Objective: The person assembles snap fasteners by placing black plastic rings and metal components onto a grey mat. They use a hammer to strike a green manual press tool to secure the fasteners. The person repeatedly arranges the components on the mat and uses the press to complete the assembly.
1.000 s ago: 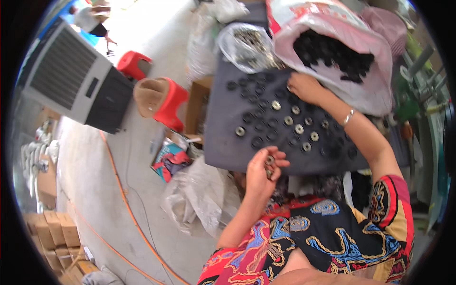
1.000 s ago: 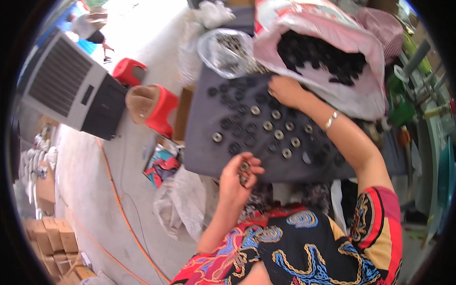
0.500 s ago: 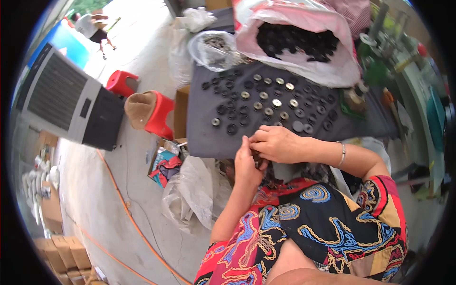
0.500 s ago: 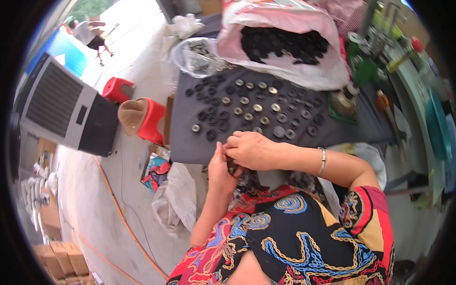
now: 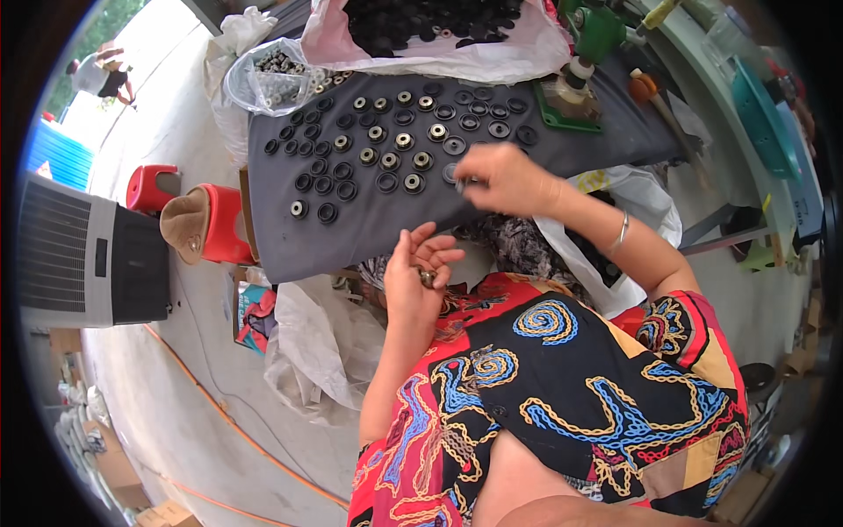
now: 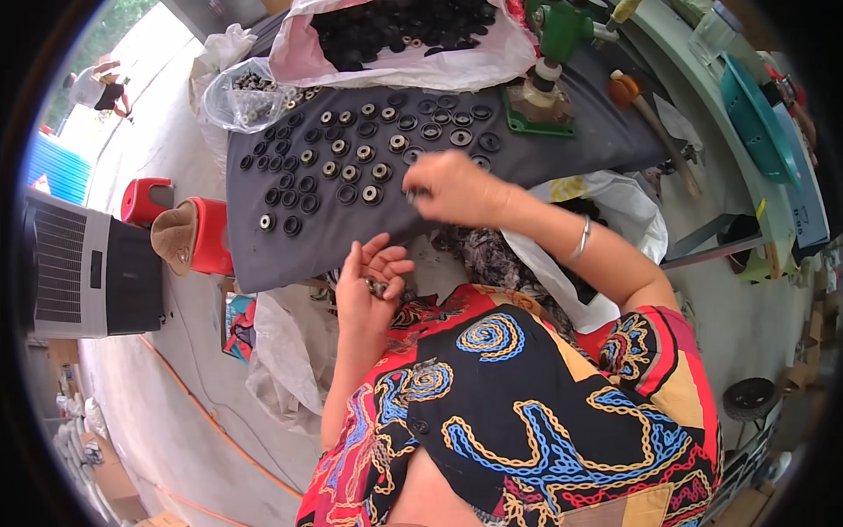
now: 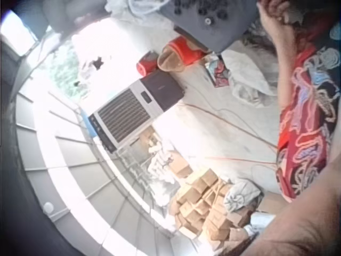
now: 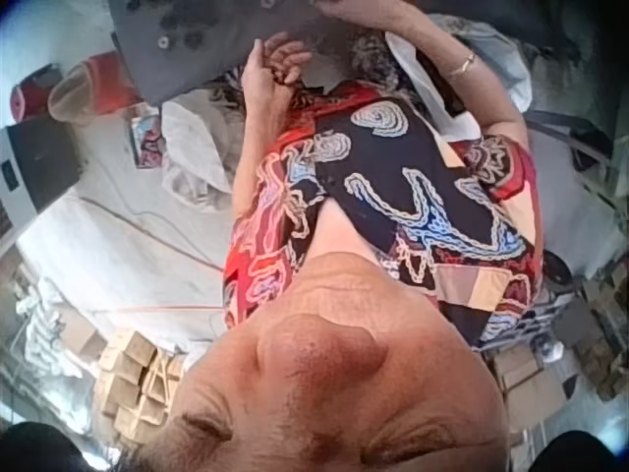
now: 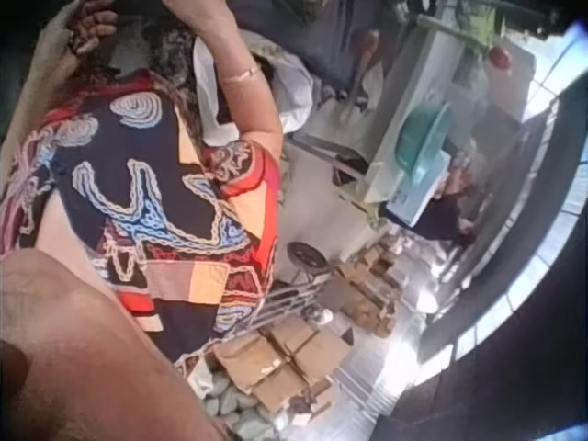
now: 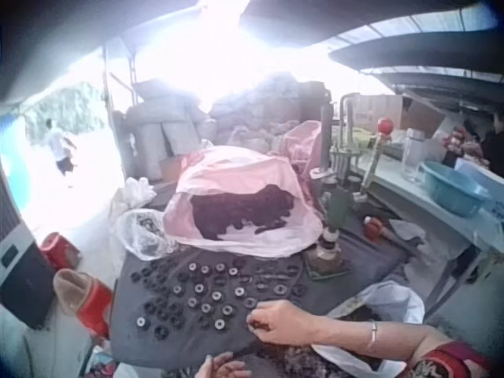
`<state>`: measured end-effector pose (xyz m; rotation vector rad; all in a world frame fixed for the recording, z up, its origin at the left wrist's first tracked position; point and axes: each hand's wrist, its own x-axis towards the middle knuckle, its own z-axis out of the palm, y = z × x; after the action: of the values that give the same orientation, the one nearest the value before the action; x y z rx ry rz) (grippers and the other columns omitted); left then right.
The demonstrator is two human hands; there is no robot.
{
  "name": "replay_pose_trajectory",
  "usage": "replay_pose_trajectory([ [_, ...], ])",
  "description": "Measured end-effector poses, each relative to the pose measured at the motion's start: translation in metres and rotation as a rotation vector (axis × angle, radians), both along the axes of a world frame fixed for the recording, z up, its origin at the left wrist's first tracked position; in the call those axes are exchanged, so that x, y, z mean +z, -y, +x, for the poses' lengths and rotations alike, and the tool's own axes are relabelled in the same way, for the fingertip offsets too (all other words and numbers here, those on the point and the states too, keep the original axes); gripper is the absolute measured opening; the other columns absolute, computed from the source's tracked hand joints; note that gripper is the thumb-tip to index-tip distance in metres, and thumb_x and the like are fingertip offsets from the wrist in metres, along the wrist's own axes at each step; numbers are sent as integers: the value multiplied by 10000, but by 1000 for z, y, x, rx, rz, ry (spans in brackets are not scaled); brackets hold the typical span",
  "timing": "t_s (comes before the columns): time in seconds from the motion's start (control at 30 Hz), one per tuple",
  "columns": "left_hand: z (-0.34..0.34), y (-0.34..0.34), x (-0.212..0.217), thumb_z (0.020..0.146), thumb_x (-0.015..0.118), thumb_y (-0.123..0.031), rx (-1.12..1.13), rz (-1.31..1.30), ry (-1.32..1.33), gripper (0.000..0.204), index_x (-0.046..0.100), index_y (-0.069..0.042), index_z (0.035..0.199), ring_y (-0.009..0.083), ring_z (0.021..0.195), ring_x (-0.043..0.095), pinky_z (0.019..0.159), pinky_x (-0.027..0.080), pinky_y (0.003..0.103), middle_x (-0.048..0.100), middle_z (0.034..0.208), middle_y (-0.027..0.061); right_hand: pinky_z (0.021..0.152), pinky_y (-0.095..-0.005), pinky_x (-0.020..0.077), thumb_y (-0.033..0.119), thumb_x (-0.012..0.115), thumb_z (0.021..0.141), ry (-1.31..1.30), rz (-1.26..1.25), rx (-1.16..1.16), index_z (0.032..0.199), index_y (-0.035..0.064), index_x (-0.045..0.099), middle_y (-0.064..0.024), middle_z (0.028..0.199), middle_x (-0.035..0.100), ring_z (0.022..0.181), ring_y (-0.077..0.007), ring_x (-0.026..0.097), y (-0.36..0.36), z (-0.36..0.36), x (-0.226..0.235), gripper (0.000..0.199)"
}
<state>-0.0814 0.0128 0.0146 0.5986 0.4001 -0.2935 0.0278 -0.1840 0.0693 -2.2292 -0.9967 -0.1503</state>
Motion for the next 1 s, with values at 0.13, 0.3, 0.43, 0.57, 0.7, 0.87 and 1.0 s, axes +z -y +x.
replay_pose_trajectory([
  [0.13,3,-1,-2,1041,361,-337,41,-50,9,420,542,32,1128,277,760,671,422,362,253,654,929,183,756,-407,524,93,645,741,30,-127,-99,918,30,694,-144,877,645,836,-330,647,8,46,-1,194],
  [0.3,2,-3,1,1037,379,-324,39,-42,36,403,546,32,1124,273,770,669,427,365,254,650,931,180,772,-403,502,81,668,741,23,-270,-100,983,23,693,-140,902,624,853,-322,629,-1,76,-20,250],
  [0.43,0,-10,2,1035,383,-315,69,-26,47,394,548,32,1123,272,762,669,427,366,255,650,924,179,799,-418,495,85,673,741,-25,-360,-107,975,24,698,-141,914,630,878,-332,629,-8,78,-19,243],
  [0.57,0,-12,3,1042,368,-303,77,-33,50,381,539,29,1118,258,750,669,442,354,251,647,914,172,808,-427,493,95,685,742,-9,-444,-85,952,23,697,-143,926,634,893,-340,628,-13,81,-17,222],
  [0.7,2,-10,6,1032,389,-312,82,-40,46,388,557,30,1108,271,752,670,426,365,254,653,917,177,808,-429,495,109,704,732,-9,-521,-71,934,23,694,-140,910,628,900,-341,624,-15,82,-16,220],
  [0.87,2,-14,4,1030,399,-302,86,-31,62,376,561,29,1105,272,750,668,425,362,253,652,918,178,792,-424,495,148,739,709,239,-351,-83,891,28,675,-110,856,608,881,-319,606,-14,52,-13,227],
  [1.0,-1,-10,9,1029,405,-291,97,-6,55,367,568,31,1097,273,742,668,420,362,255,654,911,178,756,-398,490,208,754,698,396,-395,27,826,57,636,-90,848,606,858,-280,600,-18,24,-17,231],
])
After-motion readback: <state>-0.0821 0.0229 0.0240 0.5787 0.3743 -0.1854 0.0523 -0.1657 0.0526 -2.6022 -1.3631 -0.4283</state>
